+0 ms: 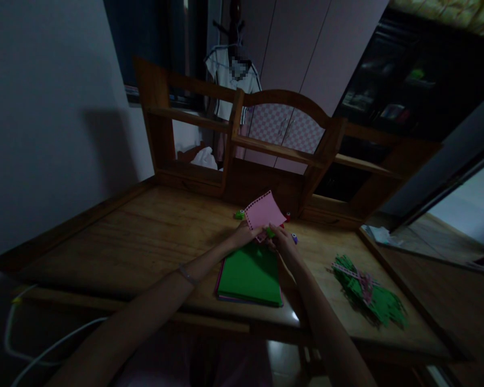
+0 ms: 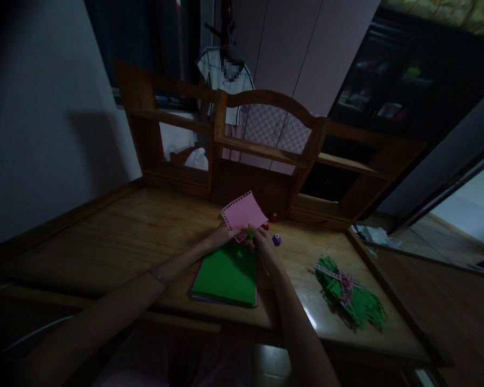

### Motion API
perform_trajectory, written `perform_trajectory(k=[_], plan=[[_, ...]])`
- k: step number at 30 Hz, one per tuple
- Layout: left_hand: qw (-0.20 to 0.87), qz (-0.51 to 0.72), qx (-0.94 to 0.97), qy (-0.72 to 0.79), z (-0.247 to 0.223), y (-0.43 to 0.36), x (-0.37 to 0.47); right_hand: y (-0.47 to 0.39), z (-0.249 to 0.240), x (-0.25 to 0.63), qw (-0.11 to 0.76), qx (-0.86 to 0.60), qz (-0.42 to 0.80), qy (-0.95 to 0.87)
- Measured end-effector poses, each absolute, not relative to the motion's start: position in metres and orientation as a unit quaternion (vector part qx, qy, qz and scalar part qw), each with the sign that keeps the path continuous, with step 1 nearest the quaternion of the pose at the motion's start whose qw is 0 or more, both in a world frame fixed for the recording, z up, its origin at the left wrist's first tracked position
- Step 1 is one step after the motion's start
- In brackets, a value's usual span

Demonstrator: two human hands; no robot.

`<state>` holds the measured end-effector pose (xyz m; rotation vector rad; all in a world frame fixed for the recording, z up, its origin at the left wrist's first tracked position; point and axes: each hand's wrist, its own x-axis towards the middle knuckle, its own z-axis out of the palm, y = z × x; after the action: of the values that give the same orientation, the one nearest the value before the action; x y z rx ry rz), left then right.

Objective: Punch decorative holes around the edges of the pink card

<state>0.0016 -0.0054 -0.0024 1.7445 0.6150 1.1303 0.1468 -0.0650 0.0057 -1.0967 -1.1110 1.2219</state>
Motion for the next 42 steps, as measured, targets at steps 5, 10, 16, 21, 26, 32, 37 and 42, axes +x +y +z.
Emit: perform_trajectory(k=[5,10,16,21,26,32,37,42], plan=[[0.480,0.459,0.701,0.260,-0.0055,-0.0040,0.0027,-0.0635,0.0031,0.1453,0.559,-0.447,0.522,-0.464],[0.507,0.467,0.682,0.244,-0.0083,-0.0039,0.0039,-0.0643,0.0032,0.1450,0.565,-0.433,0.527,-0.464],[0.499,0.470,0.687,0.240,-0.0102,-0.0022,0.0045,-0.0618,0.0013,0.1459,0.565,-0.427,0.537,-0.458],[0.494,0.464,0.696,0.236,-0.0074,-0.0031,0.0034,-0.0600,0.0010,0.1447,0.572,-0.433,0.527,-0.456],[0.514,0.440,0.700,0.227,-0.0040,-0.0062,0.0022,-0.0633,0.0048,0.1410,0.578,-0.433,0.516,-0.460],[0.541,0.437,0.677,0.242,-0.0081,-0.0066,0.0059,-0.0685,0.0070,0.1418,0.595,-0.444,0.476,-0.471],[0.544,0.434,0.672,0.252,-0.0077,-0.0070,0.0061,-0.0677,0.0044,0.1439,0.597,-0.444,0.473,-0.473],[0.511,0.466,0.679,0.245,-0.0050,-0.0070,0.0055,-0.0674,0.0066,0.1432,0.593,-0.441,0.478,-0.475]])
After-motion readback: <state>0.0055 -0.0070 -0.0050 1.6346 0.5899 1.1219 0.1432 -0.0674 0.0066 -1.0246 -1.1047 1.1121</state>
